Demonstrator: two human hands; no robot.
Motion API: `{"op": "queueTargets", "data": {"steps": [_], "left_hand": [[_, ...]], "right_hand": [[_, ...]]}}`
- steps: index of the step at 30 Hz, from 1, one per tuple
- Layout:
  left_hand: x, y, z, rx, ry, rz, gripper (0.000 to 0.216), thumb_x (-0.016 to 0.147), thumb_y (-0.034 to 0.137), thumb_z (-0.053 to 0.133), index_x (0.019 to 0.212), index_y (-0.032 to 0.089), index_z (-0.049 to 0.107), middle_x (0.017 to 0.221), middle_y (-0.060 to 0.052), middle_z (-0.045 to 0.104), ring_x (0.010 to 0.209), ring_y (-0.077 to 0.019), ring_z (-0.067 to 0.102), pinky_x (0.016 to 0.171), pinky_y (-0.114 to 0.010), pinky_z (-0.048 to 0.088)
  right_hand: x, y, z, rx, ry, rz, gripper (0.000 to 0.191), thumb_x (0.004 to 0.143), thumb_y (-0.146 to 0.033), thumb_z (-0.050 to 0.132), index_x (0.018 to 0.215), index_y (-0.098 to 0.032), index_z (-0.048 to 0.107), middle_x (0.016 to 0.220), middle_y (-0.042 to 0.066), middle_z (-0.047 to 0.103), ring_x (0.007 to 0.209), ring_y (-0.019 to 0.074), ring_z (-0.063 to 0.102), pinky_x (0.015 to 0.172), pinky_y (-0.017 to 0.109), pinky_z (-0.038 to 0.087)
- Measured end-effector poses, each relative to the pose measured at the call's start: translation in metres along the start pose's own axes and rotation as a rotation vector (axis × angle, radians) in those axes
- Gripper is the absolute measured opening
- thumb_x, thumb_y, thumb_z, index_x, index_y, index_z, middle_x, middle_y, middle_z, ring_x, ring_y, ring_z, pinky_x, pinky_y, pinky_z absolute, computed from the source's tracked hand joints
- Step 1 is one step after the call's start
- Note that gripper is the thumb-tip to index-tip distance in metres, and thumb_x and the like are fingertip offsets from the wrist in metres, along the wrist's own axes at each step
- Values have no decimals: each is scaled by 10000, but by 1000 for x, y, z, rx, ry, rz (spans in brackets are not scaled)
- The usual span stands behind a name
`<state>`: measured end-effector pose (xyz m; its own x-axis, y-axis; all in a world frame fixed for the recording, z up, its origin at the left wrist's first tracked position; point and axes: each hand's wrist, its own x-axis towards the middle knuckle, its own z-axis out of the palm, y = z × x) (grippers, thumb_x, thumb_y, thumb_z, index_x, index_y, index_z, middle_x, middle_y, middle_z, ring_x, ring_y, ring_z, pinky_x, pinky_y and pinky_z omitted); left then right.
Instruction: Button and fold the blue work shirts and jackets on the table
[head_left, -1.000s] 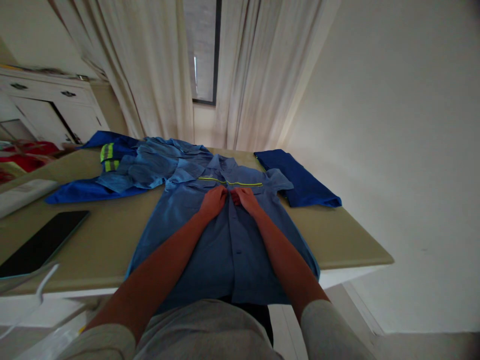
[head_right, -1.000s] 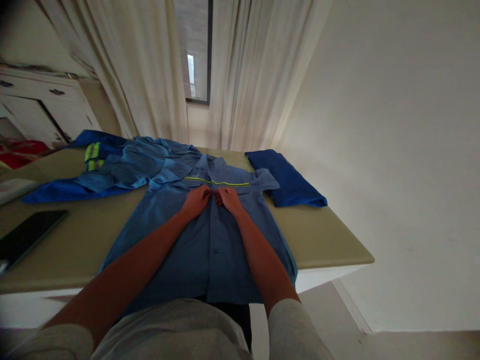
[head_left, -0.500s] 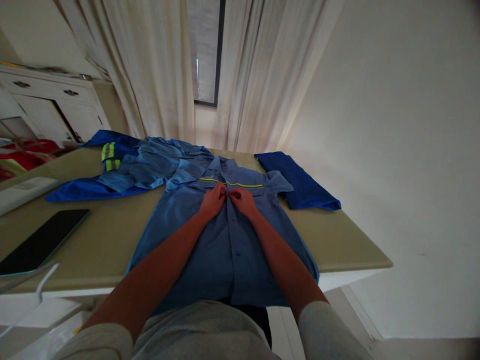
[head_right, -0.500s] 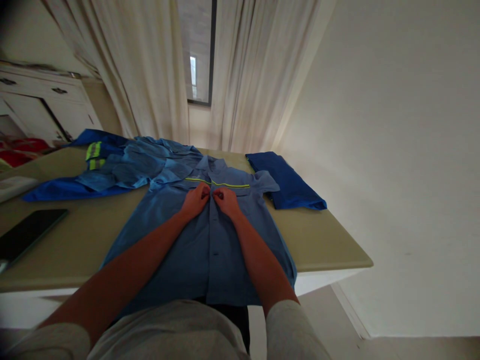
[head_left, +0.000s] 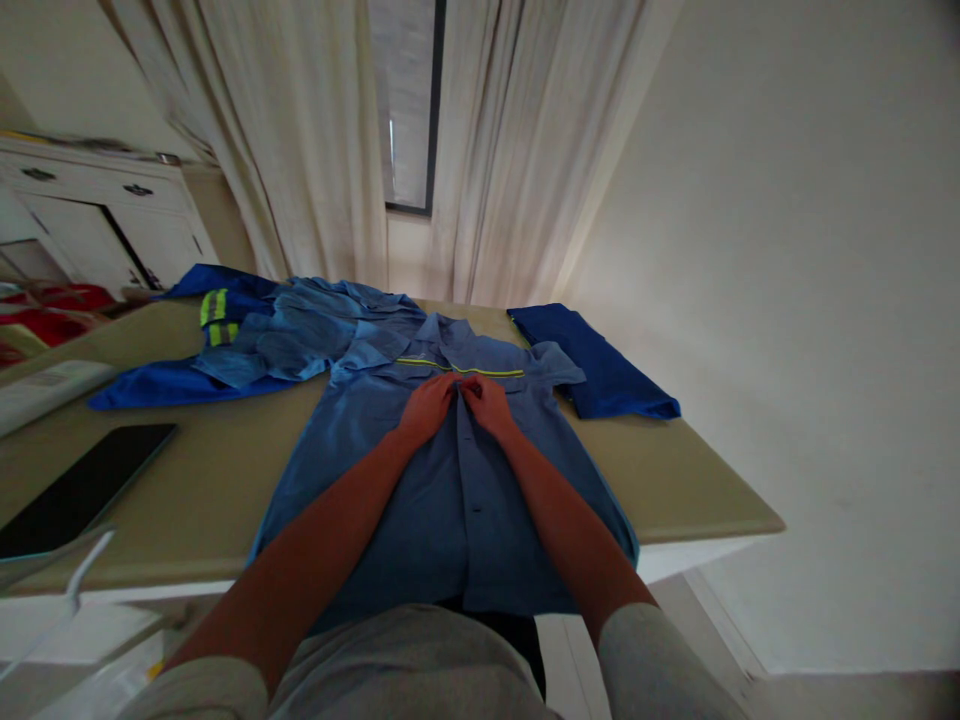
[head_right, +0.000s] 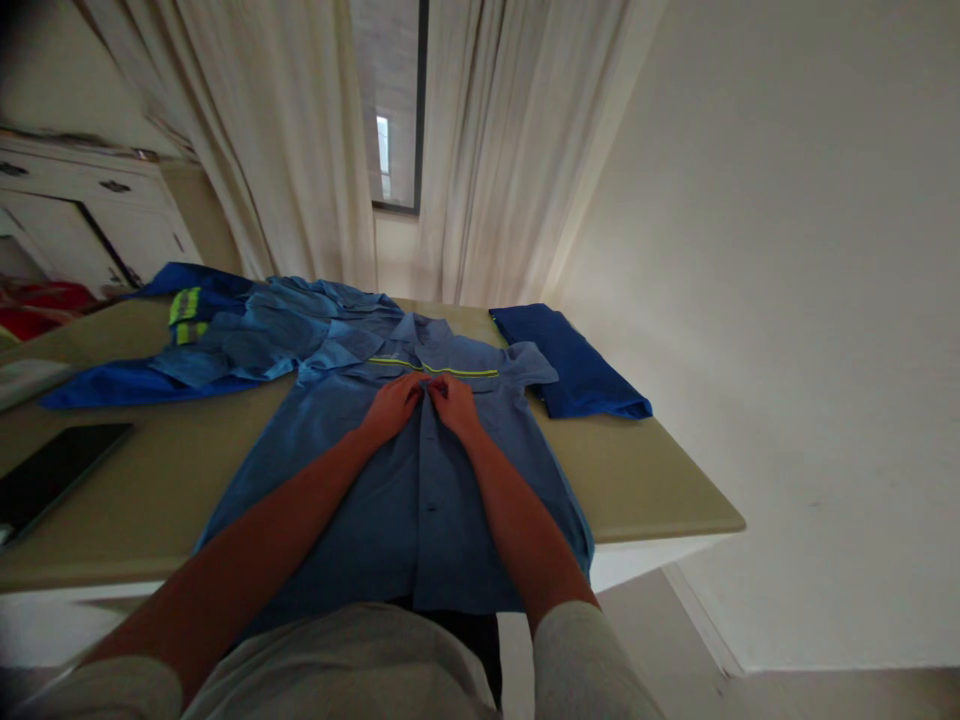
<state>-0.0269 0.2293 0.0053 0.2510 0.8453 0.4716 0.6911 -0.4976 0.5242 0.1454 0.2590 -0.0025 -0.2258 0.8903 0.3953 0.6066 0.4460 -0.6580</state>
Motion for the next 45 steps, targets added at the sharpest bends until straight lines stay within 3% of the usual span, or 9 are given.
{"op": "queueTargets", "data": {"steps": [7,16,22,28,34,45], "left_hand": [[0,0,-2,46,-19,-82,315,911,91,532,1123,205,734,1107,-64,769,1054,-235,706,985,-350,531],[2,-4,2,61,-47,-136,333,900,100,555,1141,214,753,1139,-75,775,1068,-247,709,991,-370,531],[0,2,-1,82,-72,-157,363,899,105,564,1205,246,698,1061,-59,776,983,-247,723,897,-349,542],[-2,9,-3,156,-77,-103,280,963,138,515,1162,245,680,1138,-79,741,1065,-240,685,934,-345,519],[-3,9,-3,298,-99,-49,281,990,145,486,1148,241,697,1067,-90,722,1025,-239,667,915,-332,511],[-1,9,-2,329,-111,-34,354,979,84,436,1171,199,711,1103,-122,687,1073,-260,636,982,-351,477]], "right_hand": [[-1,-2,0,-32,-23,-30,117,930,-182,630,972,-190,740,946,47,777,846,179,712,815,290,530],[-2,1,2,-86,-38,-39,137,957,-226,605,999,-191,730,942,52,771,844,181,702,803,287,521],[-2,-2,1,-90,-63,-30,187,995,-292,580,988,-183,731,912,55,769,819,180,700,767,275,509],[0,-3,1,-74,-52,42,186,984,-288,611,961,-179,759,922,74,780,858,208,720,806,304,527],[4,1,2,-20,-105,108,203,981,-283,608,935,-180,777,888,65,778,839,216,721,821,327,541],[1,3,2,8,-49,11,135,910,-175,633,977,-190,749,914,44,775,826,175,716,814,299,547]]}}
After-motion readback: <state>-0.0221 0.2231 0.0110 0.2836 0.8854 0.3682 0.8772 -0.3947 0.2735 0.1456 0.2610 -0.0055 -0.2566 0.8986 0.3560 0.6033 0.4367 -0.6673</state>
